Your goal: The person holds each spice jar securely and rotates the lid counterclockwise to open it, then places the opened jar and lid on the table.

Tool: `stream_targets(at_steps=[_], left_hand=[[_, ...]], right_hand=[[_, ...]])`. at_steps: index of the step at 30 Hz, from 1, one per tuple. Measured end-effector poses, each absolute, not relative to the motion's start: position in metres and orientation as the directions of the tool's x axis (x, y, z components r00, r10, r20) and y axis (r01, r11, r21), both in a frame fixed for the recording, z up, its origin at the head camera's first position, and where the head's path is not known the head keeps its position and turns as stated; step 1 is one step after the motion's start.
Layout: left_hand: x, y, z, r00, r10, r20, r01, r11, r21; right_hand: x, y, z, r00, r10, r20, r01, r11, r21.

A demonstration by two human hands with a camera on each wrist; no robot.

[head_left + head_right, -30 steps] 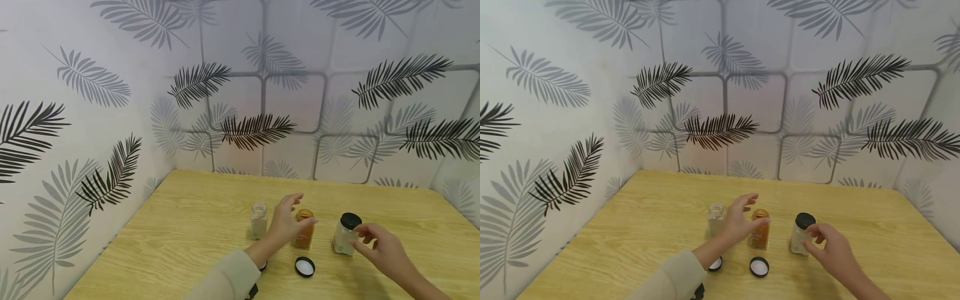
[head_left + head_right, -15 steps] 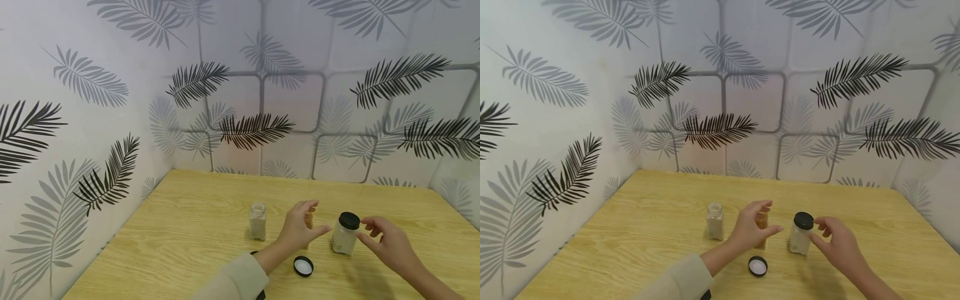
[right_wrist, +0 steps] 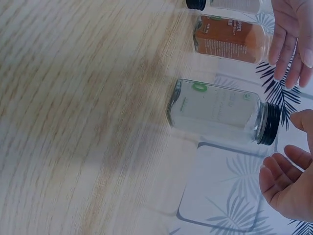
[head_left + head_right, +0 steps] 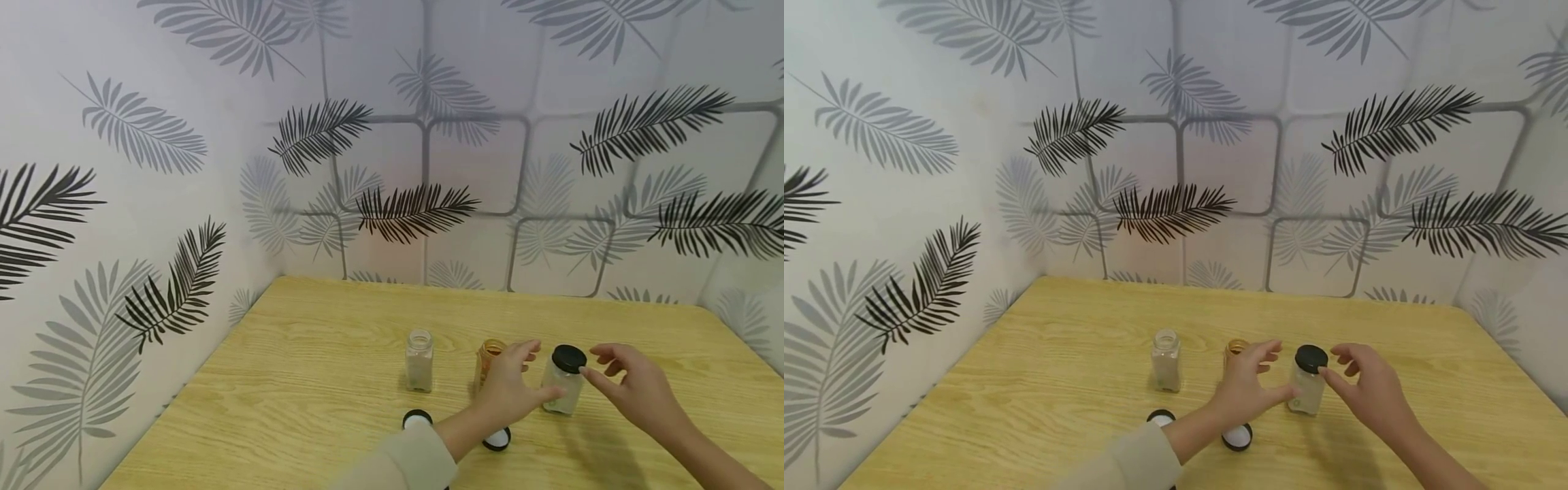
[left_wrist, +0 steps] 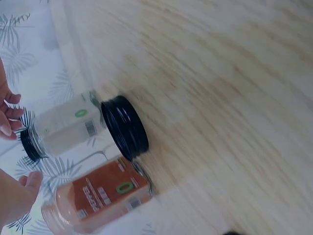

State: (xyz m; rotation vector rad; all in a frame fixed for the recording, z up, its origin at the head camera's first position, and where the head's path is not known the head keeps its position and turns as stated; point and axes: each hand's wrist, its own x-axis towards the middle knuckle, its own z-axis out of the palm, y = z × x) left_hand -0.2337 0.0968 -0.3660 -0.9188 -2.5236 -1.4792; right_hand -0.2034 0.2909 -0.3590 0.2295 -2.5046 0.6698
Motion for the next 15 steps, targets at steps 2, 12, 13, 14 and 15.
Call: stream_targets(at_steps=[2,12,13,14,15], left_hand=[[-0.231,0.099,-0.366,-0.825,0.466,0.321,0.511,0.37,0.776],[-0.231,0.111,-0.373,-0.871,0.454,0.186,0.42,0.494,0.761],[-0.231,0.112,-0.373,-0.877,0.448,0.172,0.406,0.501,0.765],[-0.232,0.113,-0.374,-0.883,0.441,0.157,0.39,0.507,0.769],[-0.233,0.115,-0.375,-0.889,0.435,0.141,0.375,0.515,0.771]], right_hand=[[-0.204,0.291,-0.359,-0.844,-0.021,0.536,-0.287,0.862,-0.418],[-0.209,0.289,-0.359,-0.84,-0.021,0.542,-0.291,0.861,-0.416],[-0.21,0.288,-0.359,-0.846,-0.023,0.533,-0.287,0.862,-0.418],[-0.21,0.288,-0.359,-0.851,-0.025,0.525,-0.285,0.861,-0.421],[-0.21,0.287,-0.359,-0.853,-0.027,0.521,-0.286,0.86,-0.423]])
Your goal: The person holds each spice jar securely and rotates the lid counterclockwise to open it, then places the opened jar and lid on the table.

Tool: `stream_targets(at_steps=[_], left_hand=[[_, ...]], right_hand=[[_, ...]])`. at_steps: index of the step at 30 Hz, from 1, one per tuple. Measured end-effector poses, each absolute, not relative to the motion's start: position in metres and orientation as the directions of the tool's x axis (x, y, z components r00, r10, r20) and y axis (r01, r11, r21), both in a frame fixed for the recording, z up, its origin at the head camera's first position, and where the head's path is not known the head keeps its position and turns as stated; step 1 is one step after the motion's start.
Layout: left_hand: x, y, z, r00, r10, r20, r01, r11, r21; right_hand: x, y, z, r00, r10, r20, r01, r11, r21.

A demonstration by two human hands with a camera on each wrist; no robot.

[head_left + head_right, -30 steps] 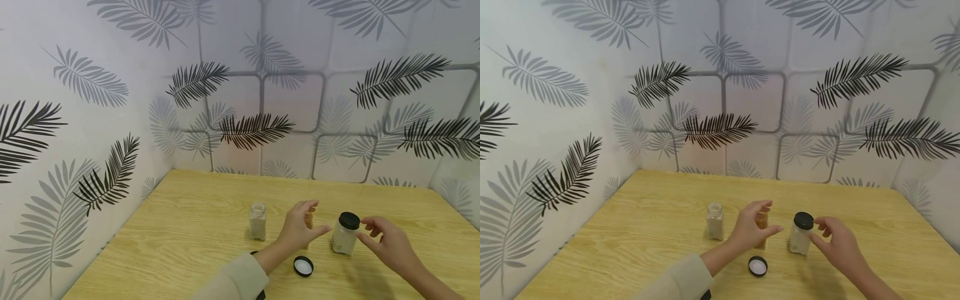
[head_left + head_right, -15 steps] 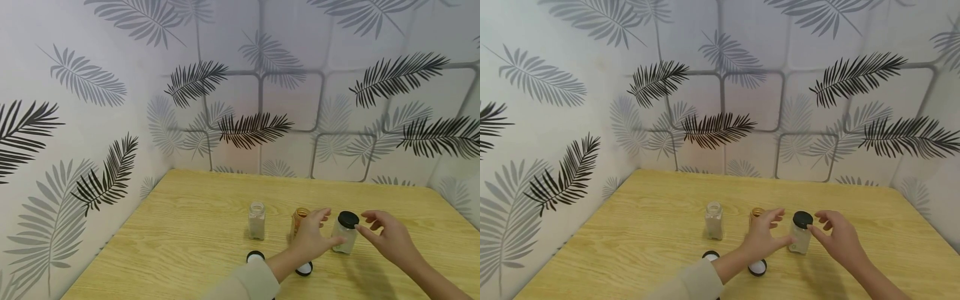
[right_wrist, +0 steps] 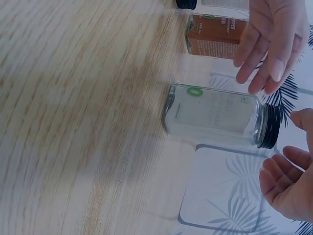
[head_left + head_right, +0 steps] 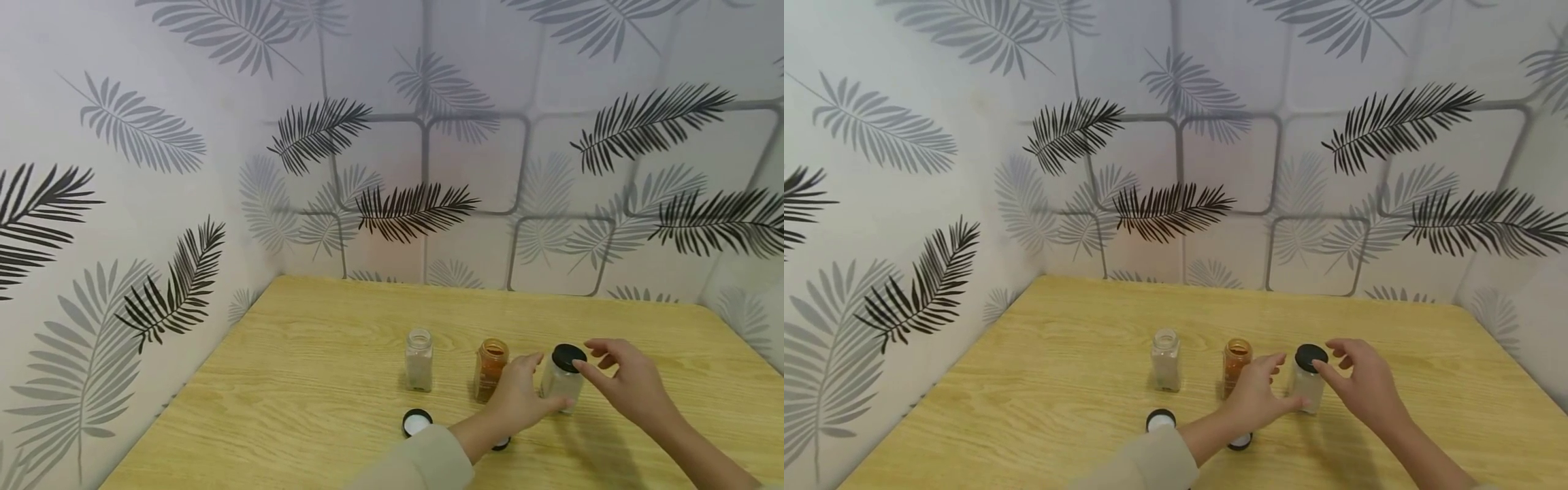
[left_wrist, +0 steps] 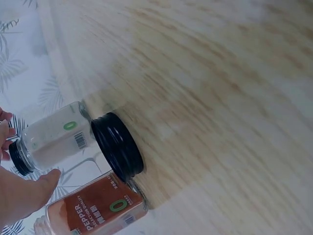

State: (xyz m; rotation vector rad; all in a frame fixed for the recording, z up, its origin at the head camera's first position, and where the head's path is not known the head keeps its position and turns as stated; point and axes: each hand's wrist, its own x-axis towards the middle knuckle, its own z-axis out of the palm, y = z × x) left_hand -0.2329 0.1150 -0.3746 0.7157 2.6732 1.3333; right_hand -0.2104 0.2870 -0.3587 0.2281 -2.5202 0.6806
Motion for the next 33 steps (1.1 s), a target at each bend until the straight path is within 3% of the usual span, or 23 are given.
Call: stream_targets(at_steps=[10,20,33], left_hand=[[-0.239,0.127,-0.382,-0.927,0.371,0.046,0.257,0.542,0.8],[-0.242,0.143,-0.382,-0.94,0.338,0.057,0.246,0.55,0.798],[-0.249,0.153,-0.39,-0.953,0.295,0.062,0.2,0.464,0.863]], right_hand=[[-0.218,0.281,-0.363,-0.859,-0.032,0.511,-0.289,0.854,-0.433],[-0.225,0.283,-0.362,-0.927,-0.071,0.367,-0.241,0.864,-0.442],[-0.228,0.281,-0.358,-0.927,-0.117,0.356,-0.274,0.86,-0.43]])
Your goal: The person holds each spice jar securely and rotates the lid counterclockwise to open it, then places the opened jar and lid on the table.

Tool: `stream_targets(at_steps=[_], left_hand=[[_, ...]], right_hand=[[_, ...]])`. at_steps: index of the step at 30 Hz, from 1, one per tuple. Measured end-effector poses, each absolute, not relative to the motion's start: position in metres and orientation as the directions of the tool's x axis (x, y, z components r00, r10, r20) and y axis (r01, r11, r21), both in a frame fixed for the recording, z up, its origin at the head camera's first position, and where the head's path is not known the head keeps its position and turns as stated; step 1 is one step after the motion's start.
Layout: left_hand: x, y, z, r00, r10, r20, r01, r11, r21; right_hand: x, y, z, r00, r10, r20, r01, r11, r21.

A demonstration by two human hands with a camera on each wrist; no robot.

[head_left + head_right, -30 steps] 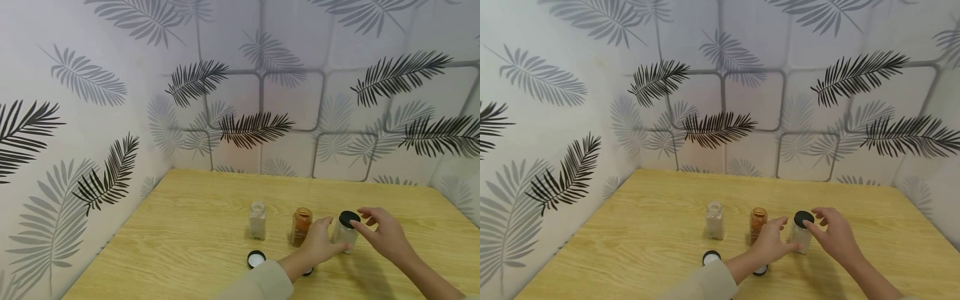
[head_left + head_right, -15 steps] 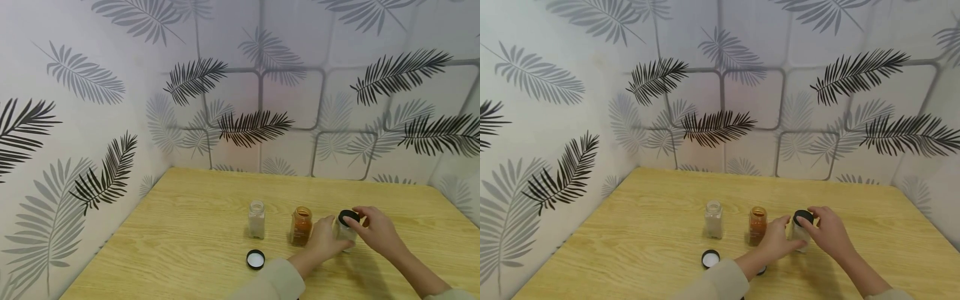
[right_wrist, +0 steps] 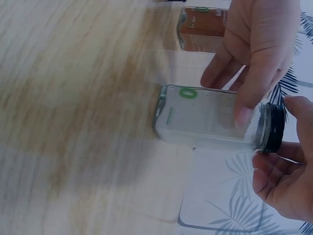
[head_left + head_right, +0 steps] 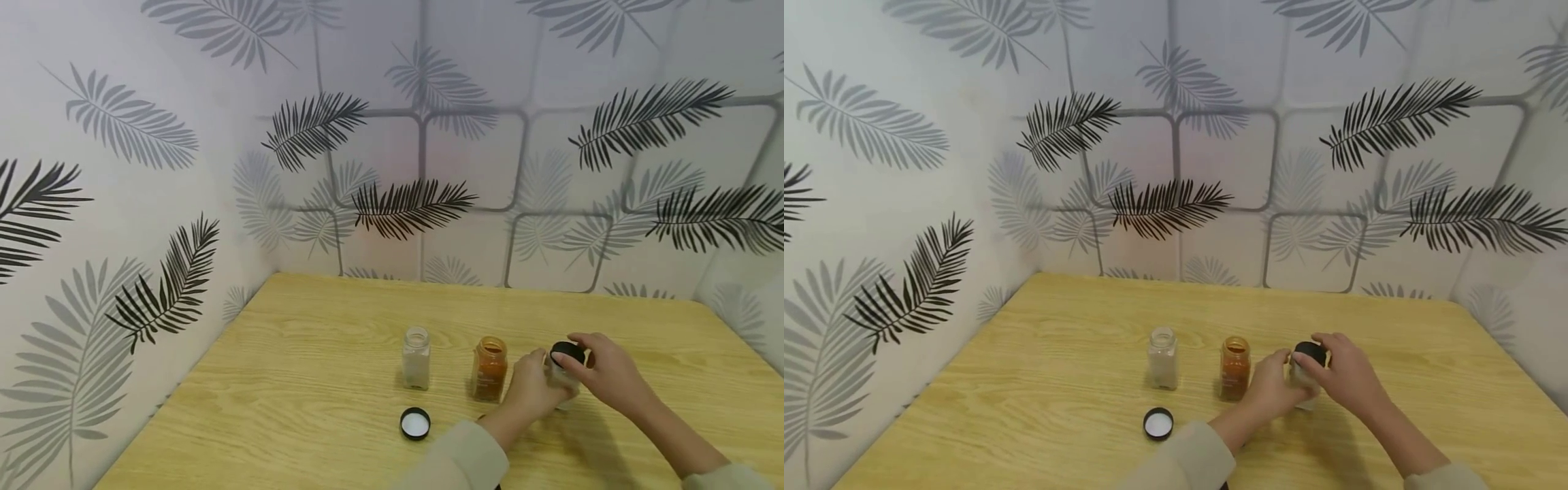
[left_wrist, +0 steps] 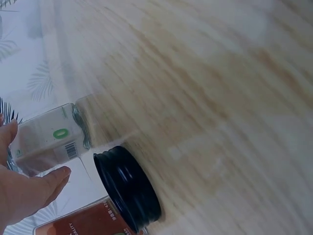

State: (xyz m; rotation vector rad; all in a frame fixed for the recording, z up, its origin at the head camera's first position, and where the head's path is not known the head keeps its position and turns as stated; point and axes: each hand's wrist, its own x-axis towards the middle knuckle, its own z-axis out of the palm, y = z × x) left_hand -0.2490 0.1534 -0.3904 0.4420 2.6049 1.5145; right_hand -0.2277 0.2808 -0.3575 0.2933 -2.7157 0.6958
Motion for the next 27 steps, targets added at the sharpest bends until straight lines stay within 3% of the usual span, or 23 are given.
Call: stream_targets(at_steps=[13,27], left_hand=[[-0.2487,0.1557,-0.3879,-0.958,0.273,0.094,0.218,0.471,0.855],[-0.2489,0.1537,-0.3907,-0.956,0.266,0.12,0.236,0.465,0.853]], right_hand=[[-0.2337,0.2801,-0.3499,-0.93,-0.172,0.324,-0.287,0.891,-0.352],[-0.2336,0.2774,-0.3506,-0.925,-0.183,0.333,-0.302,0.885,-0.354]])
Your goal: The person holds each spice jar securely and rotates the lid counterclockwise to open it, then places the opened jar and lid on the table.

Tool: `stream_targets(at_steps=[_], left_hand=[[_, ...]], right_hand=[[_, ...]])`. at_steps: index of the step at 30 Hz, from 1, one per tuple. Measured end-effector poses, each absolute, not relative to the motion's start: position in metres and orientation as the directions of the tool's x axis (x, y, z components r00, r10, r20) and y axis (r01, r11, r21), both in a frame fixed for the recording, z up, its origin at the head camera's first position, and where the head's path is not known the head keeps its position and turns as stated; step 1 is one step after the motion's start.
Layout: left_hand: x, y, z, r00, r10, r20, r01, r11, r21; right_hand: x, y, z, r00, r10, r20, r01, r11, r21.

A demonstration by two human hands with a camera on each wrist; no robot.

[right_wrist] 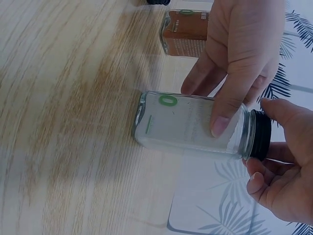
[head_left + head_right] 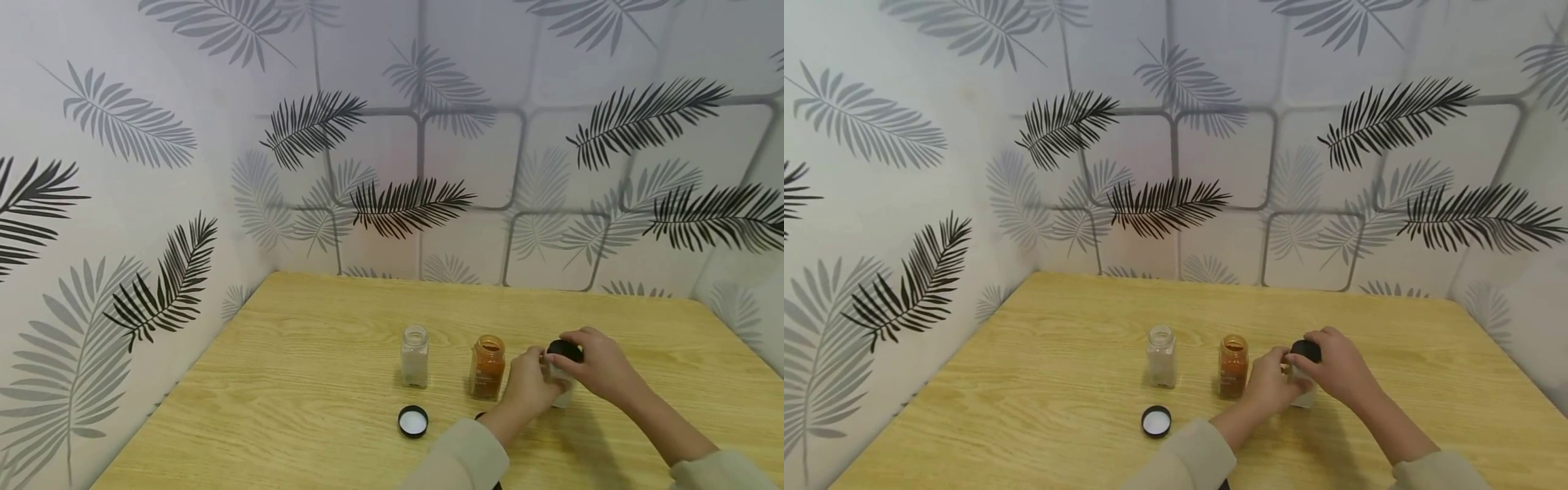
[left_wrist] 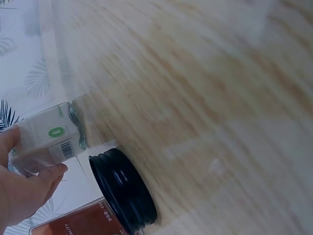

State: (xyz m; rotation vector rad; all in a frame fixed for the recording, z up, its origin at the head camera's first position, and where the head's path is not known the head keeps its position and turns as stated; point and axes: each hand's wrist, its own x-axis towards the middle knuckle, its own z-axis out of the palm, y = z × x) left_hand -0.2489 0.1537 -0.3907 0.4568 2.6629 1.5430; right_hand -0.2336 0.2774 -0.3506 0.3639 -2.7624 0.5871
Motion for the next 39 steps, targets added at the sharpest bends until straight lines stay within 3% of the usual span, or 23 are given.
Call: stream_targets(at_steps=[19,39], left_hand=[[-0.2504,0.1529,-0.391,-0.962,0.267,0.054,0.16,0.392,0.906],[-0.2516,0.1528,-0.3906,-0.961,0.27,0.061,0.18,0.441,0.879]], right_hand=[[-0.23,0.274,-0.3497,-0.922,-0.191,0.336,-0.31,0.886,-0.345],[-0.2302,0.2803,-0.3486,-0.907,-0.288,0.307,-0.384,0.864,-0.326]])
